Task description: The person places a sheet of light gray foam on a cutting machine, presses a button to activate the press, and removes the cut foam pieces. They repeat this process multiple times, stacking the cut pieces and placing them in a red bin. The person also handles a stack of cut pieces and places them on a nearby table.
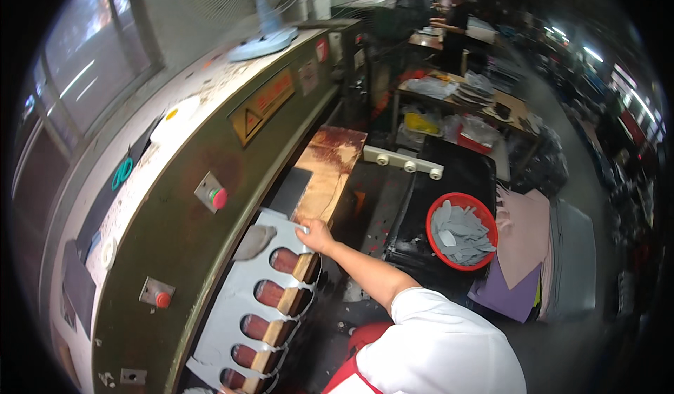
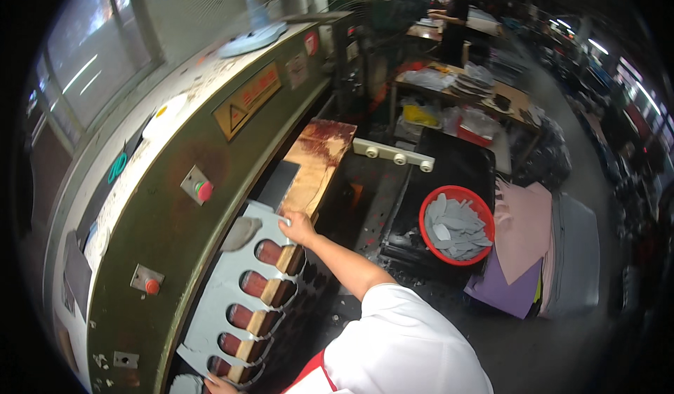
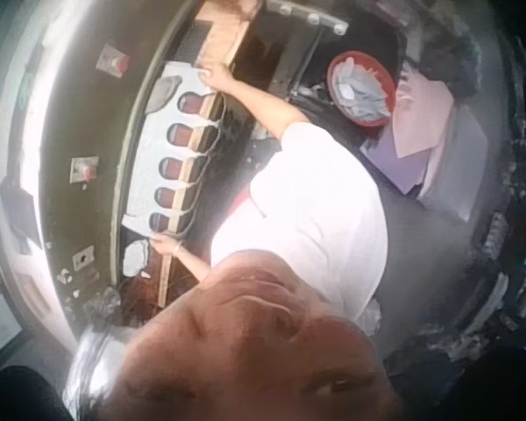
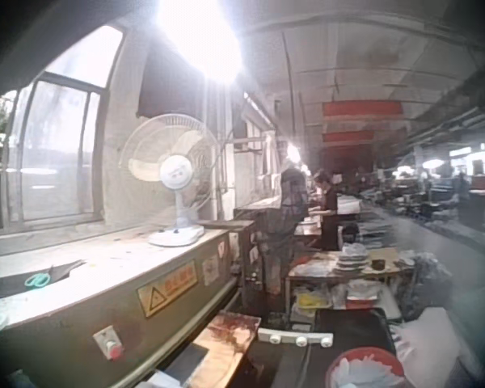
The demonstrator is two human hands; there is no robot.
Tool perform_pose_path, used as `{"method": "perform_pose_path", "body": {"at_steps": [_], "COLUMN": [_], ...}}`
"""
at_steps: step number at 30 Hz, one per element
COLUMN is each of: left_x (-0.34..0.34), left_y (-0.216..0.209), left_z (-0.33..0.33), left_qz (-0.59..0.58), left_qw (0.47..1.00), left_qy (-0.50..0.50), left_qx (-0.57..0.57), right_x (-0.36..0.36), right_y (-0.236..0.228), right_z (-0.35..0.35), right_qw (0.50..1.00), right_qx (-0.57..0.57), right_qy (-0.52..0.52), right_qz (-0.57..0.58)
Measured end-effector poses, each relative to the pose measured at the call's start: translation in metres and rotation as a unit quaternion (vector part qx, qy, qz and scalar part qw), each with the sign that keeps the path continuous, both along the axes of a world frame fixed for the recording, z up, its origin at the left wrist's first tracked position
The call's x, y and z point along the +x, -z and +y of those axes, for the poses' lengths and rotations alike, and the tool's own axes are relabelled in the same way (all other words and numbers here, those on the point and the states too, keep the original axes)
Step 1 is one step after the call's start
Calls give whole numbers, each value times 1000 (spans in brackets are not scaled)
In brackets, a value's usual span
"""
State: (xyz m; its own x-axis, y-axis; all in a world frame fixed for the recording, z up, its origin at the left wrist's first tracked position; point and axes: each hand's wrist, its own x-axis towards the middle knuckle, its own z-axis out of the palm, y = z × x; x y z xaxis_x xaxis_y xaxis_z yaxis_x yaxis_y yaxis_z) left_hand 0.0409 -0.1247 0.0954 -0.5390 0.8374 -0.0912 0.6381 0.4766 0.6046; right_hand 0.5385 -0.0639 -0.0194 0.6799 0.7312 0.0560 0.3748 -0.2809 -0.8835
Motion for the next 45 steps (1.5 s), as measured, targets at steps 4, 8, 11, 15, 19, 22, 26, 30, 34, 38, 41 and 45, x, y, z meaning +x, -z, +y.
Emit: {"method": "perform_pose_path", "body": {"at_steps": [4,8,11,15,19,22,26,30,34,38,41,45], "left_x": [27,18,-4,-16,41,116,247,341,368,358,354,333], "left_y": [-29,-21,-8,-13,-9,-3,24,34,39,52,61,41], "left_z": [-32,-68,-87,-91,-44,-15,32,51,44,26,29,63], "left_qz": [-6,-34,-35,140,-7,-79,-49,-10,62,93,52,-358], "left_qw": [998,998,998,989,969,976,834,740,706,700,718,821], "left_qy": [48,49,61,12,45,195,541,666,705,705,690,439], "left_qx": [33,-1,4,51,244,60,93,96,37,60,73,-61], "right_x": [-3,-29,-50,-53,-35,-15,40,100,105,64,41,12], "right_y": [-27,-38,-45,-63,-78,-80,-73,-72,-72,-68,-71,-79], "right_z": [-26,-35,-38,-42,-50,-46,-43,-61,-89,-112,-118,-117], "right_qw": [997,965,938,918,912,957,970,935,915,949,965,993], "right_qx": [54,12,-50,-82,-136,-65,-120,-200,-100,-20,-11,10], "right_qy": [43,-92,-210,-302,-335,-278,-81,15,-25,-96,-43,-29], "right_qz": [-19,-245,-272,-242,-195,-49,-194,-293,-390,-300,-257,-113]}}
